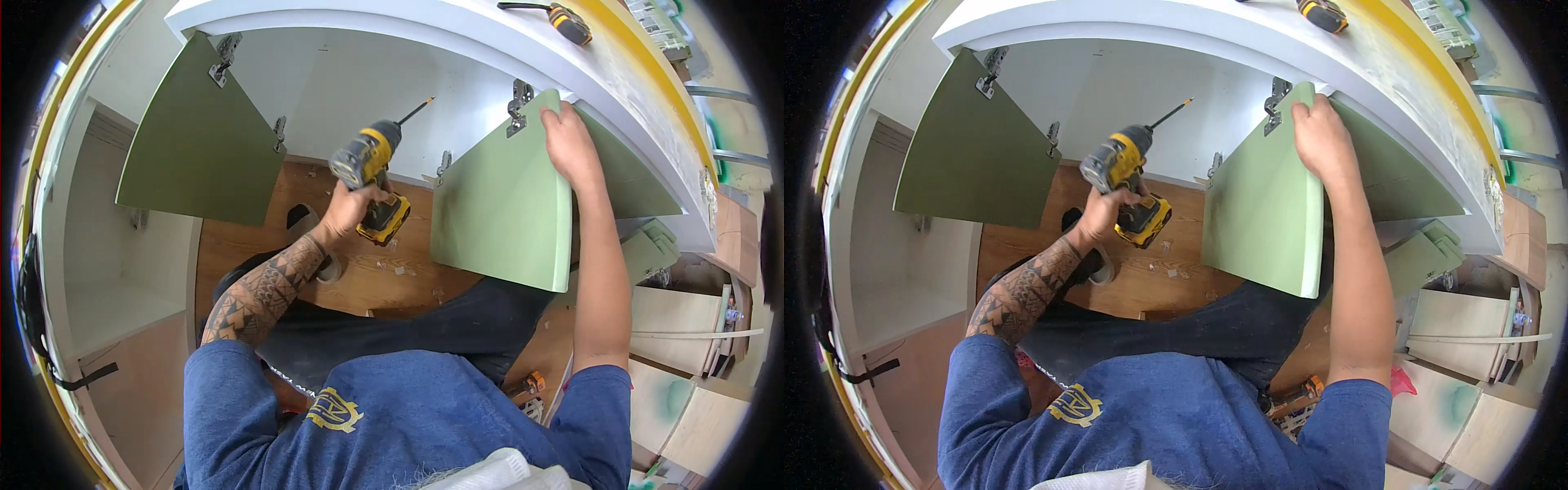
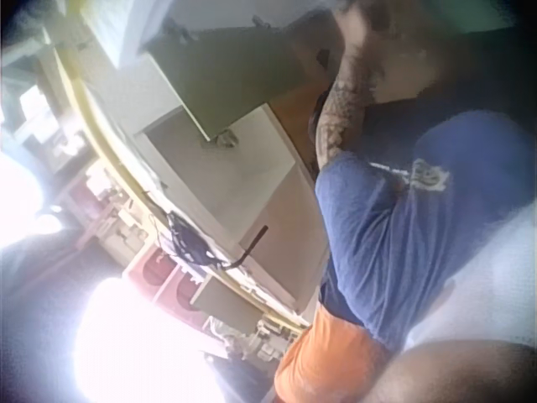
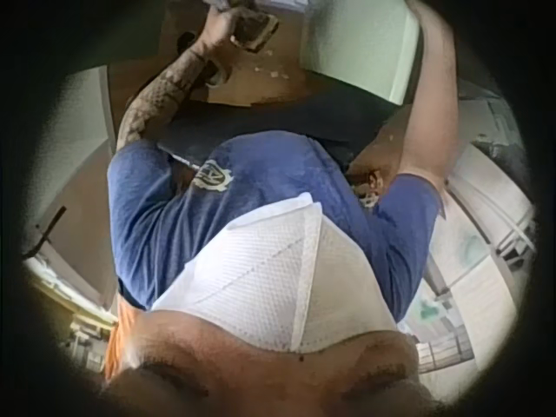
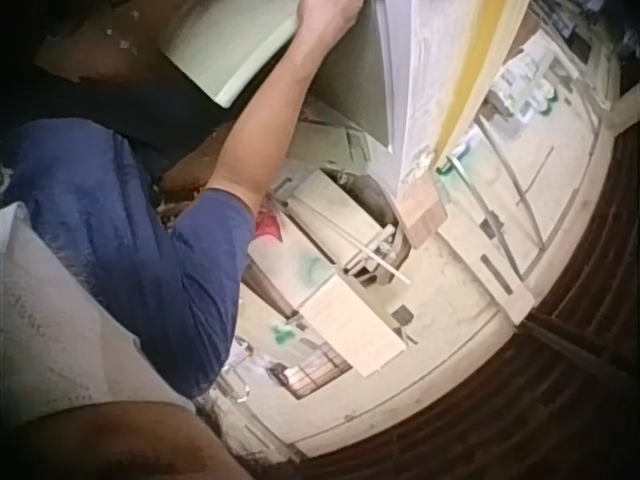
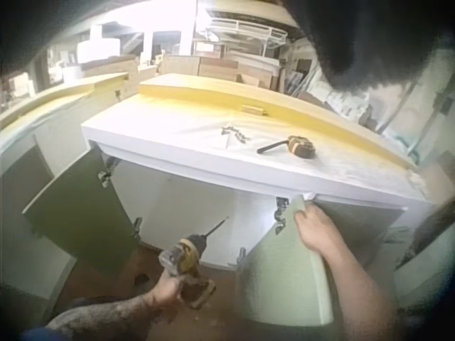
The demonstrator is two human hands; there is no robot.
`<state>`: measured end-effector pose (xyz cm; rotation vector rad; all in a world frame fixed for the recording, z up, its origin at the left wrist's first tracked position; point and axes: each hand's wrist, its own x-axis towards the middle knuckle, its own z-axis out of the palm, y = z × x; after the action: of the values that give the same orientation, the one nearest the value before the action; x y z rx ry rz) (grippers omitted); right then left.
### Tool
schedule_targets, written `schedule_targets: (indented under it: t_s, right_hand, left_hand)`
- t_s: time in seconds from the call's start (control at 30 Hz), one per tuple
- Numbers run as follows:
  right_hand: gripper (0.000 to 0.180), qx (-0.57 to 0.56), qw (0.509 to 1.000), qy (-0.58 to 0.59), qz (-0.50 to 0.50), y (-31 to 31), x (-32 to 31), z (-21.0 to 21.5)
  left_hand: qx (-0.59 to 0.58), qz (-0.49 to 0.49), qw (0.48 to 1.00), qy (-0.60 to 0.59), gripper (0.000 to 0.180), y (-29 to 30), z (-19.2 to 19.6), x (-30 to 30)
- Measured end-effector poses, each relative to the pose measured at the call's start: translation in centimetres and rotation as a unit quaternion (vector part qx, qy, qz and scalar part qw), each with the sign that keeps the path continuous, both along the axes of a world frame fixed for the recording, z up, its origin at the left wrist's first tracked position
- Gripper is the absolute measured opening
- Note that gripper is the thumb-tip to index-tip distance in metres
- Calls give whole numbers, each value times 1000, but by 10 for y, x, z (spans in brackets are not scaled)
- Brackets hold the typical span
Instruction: The person attaches hinges to green cabinet doors and secures them to a white and yellow cabinet frame using a power drill and screws, checking the alignment by opening and closing the doors.
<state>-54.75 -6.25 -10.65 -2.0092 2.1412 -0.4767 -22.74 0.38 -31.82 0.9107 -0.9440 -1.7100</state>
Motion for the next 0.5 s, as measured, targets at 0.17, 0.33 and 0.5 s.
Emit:
schedule_targets:
  t_s: [0.17, 0.33, 0.5]
  right_hand:
    - [56, 11, 999, -6, -36, 0, 7, 1]
    - [58, -24, 999, 22, -31, 7, 10, 2]
    - [52, 9, 998, -10, -56, 13, 20, 11]
  left_hand:
    - [14, 29, 994, 105, 52, -21, 33, 9]
    - [67, 50, 992, 92, 39, -50, 50, 13]
    - [75, 50, 991, 97, 32, -74, 67, 15]
